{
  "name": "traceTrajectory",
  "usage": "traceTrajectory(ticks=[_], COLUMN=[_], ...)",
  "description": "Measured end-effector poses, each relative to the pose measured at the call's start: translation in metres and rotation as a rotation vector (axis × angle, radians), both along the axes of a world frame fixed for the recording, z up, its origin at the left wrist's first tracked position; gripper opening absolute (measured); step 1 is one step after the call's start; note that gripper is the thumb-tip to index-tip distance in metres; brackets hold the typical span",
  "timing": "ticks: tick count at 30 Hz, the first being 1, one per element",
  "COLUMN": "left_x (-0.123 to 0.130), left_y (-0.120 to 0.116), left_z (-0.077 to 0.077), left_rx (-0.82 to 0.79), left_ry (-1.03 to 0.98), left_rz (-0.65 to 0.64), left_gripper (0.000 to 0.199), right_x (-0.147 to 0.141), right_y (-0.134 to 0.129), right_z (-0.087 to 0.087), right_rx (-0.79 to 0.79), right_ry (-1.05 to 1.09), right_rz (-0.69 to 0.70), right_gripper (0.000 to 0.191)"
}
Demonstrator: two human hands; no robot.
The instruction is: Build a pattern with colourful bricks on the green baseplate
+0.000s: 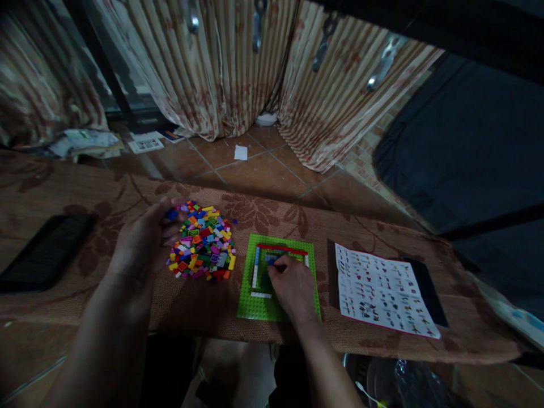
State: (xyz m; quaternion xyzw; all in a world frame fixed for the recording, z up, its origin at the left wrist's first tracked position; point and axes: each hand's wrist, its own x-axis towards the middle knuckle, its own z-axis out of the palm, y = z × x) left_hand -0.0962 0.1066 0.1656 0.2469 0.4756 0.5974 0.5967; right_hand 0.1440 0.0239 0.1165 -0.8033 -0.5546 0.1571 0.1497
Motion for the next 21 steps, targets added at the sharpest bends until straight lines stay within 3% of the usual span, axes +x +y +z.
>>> traceTrajectory(ticks=[5, 11, 21], left_x=[0.001, 0.000, -0.003], left_y=[-0.001, -0.001, -0.002], left_z=[0.001, 0.000, 0.003], left_rx=[-0.001, 0.007, 0.030], left_ry=[-0.002, 0.008, 0.016], left_rz=[0.001, 0.013, 0.017], left_gripper=[0.019, 0.020, 0.019], right_x=[-0.009, -0.017, -0.003], right_y=[0.002, 0.001, -0.001], right_z=[-0.003, -0.008, -0.010], right_rx=[-0.050, -0.054, 0.024], right_ry=[0.067, -0.056, 0.014], right_rz=[-0.060, -0.048, -0.098], right_gripper=[0.018, 0.020, 0.027])
